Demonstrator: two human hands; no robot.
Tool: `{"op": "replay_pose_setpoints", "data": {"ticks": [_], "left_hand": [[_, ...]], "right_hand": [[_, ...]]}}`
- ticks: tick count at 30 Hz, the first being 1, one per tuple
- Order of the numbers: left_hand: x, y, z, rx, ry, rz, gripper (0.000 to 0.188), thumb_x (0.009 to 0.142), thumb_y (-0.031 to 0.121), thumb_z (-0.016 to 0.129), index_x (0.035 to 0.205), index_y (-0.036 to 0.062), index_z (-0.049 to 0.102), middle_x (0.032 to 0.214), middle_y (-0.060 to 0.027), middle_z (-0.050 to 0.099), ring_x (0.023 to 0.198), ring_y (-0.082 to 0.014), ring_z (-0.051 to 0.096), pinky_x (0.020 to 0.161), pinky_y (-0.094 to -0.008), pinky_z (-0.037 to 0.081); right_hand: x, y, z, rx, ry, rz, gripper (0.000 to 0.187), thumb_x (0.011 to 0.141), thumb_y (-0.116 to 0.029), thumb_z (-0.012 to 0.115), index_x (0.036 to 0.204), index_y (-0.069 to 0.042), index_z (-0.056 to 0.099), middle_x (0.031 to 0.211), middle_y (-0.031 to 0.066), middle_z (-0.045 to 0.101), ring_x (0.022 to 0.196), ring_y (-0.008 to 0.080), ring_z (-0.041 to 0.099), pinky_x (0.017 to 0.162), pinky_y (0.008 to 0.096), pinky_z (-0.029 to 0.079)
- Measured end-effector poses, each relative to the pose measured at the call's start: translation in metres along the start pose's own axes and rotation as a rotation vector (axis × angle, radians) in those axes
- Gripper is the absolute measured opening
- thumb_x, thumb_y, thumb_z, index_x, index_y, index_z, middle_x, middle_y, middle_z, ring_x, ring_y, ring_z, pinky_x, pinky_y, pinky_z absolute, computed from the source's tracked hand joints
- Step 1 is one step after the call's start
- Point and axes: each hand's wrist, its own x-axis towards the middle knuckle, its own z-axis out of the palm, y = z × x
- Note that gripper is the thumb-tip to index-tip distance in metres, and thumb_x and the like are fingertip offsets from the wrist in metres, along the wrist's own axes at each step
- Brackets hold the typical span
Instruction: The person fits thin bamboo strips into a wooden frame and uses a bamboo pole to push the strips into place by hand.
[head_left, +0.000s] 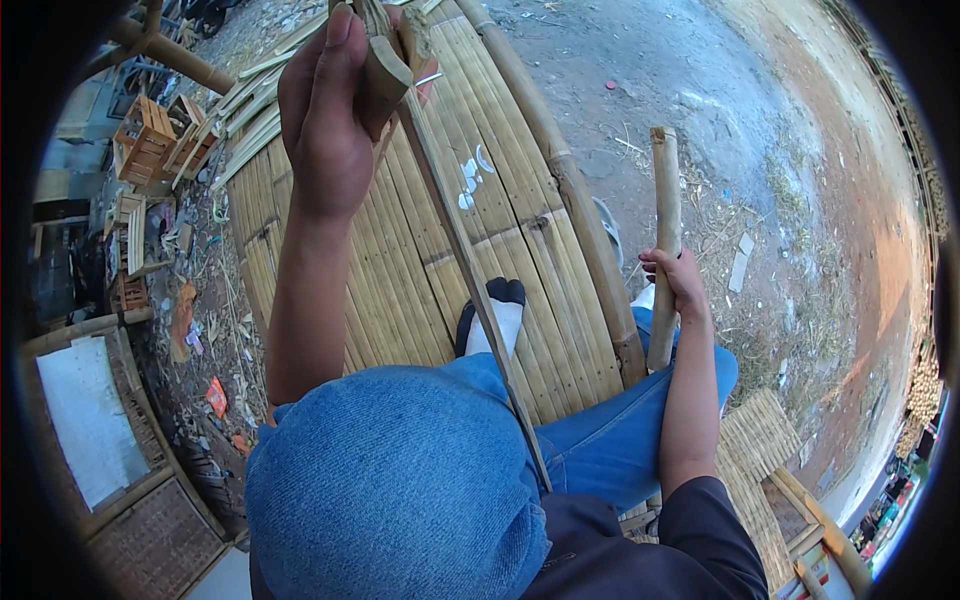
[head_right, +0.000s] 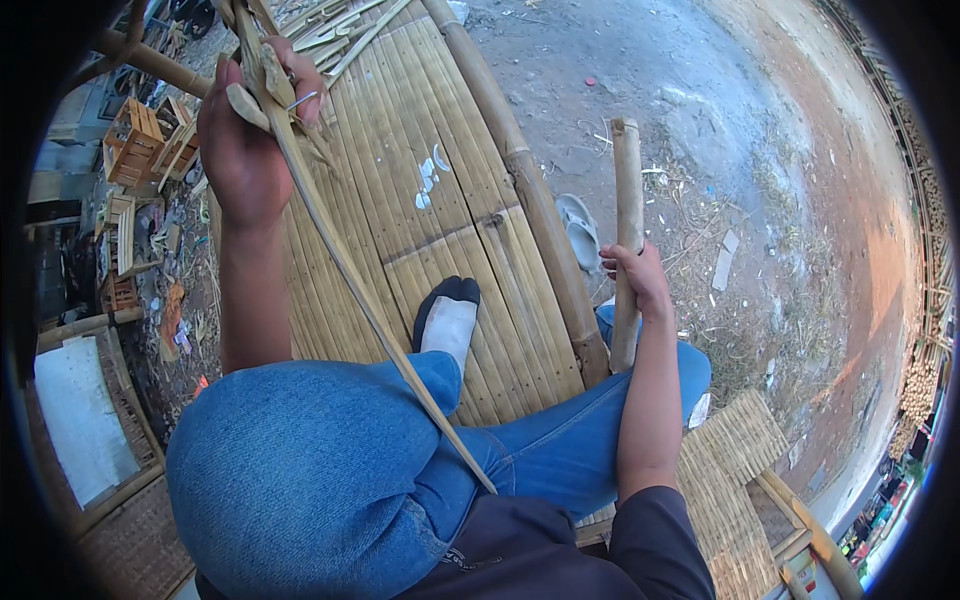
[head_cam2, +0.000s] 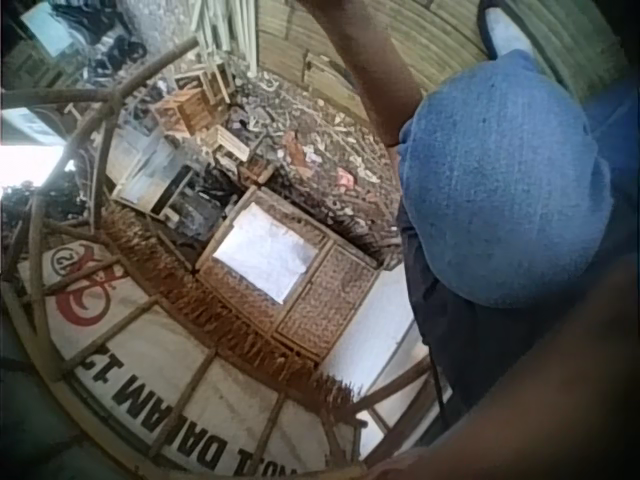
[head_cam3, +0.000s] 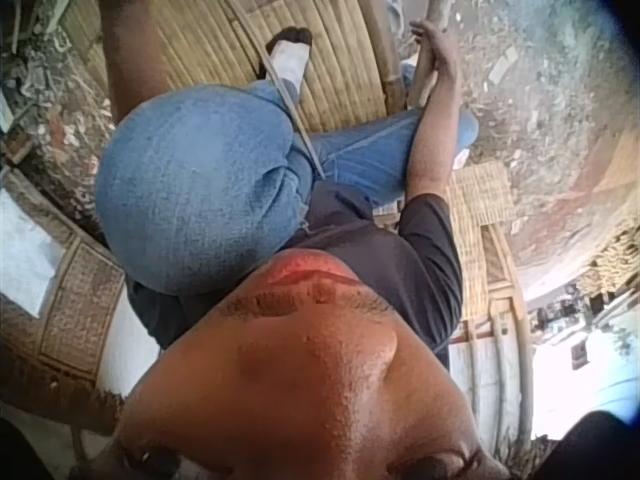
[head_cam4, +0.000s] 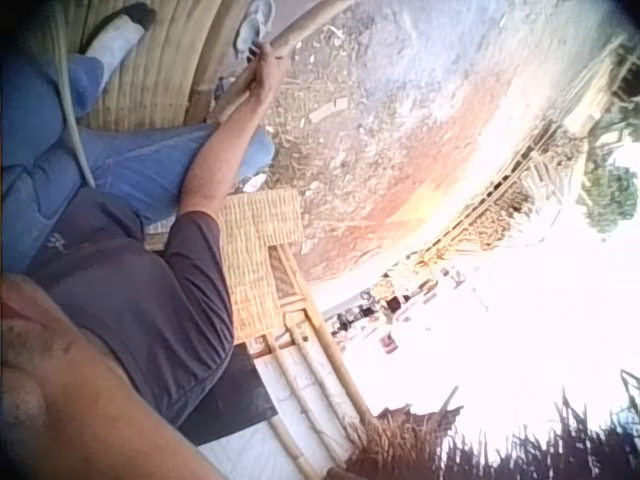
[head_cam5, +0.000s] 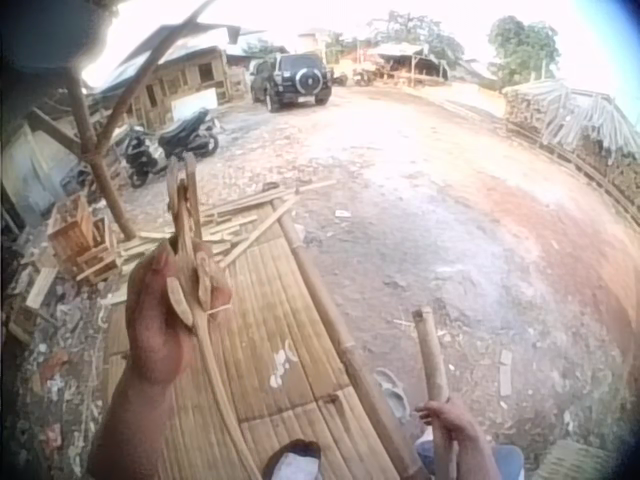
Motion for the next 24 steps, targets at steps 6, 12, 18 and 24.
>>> {"op": "replay_pose_setpoints", "data": {"ticks": [6,12,18,24], "left_hand": [[0.003,0.001,-0.012,-0.184,-0.031,-0.081,0.047,0.109,0.044,0.035,0.115,0.0014,0.054,0.086,-0.0091,0.054,0.08,-0.0171,0.05,0.082,-0.0347,0.039],[0.007,0.002,-0.017,-0.281,-0.094,-0.086,0.044,0.109,0.041,0.036,0.114,0.0012,0.053,0.087,-0.0079,0.051,0.082,-0.0169,0.048,0.083,-0.0338,0.038],[0.014,0.005,-0.028,-0.309,-0.145,-0.061,0.043,0.109,0.038,0.032,0.113,0.0006,0.053,0.085,-0.0079,0.049,0.081,-0.0179,0.047,0.083,-0.0347,0.037],[0.02,0.018,-0.027,-0.271,-0.206,-0.022,0.04,0.107,0.038,0.031,0.109,0.0038,0.052,0.081,-0.0073,0.049,0.08,-0.0179,0.046,0.084,-0.0356,0.036]], "right_hand": [[-0.001,-0.001,0.001,-0.001,0.008,-0.003,0.03,0.084,-0.021,0.077,0.102,0.0,0.066,0.089,0.0087,0.074,0.077,0.0176,0.071,0.069,0.0326,0.056],[-0.002,0.0,0.001,0.005,0.036,-0.006,0.028,0.084,-0.02,0.077,0.101,0.0,0.067,0.089,0.0088,0.074,0.078,0.0181,0.071,0.07,0.0329,0.057],[0.0,-0.001,0.001,-0.004,0.03,0.012,0.029,0.085,-0.02,0.077,0.103,0.0,0.065,0.092,0.0096,0.074,0.081,0.0184,0.072,0.071,0.0333,0.057],[0.003,0.001,0.0,-0.02,0.023,0.019,0.032,0.084,-0.022,0.077,0.104,-0.001,0.064,0.091,0.0095,0.074,0.08,0.018,0.071,0.07,0.0331,0.056]]}}
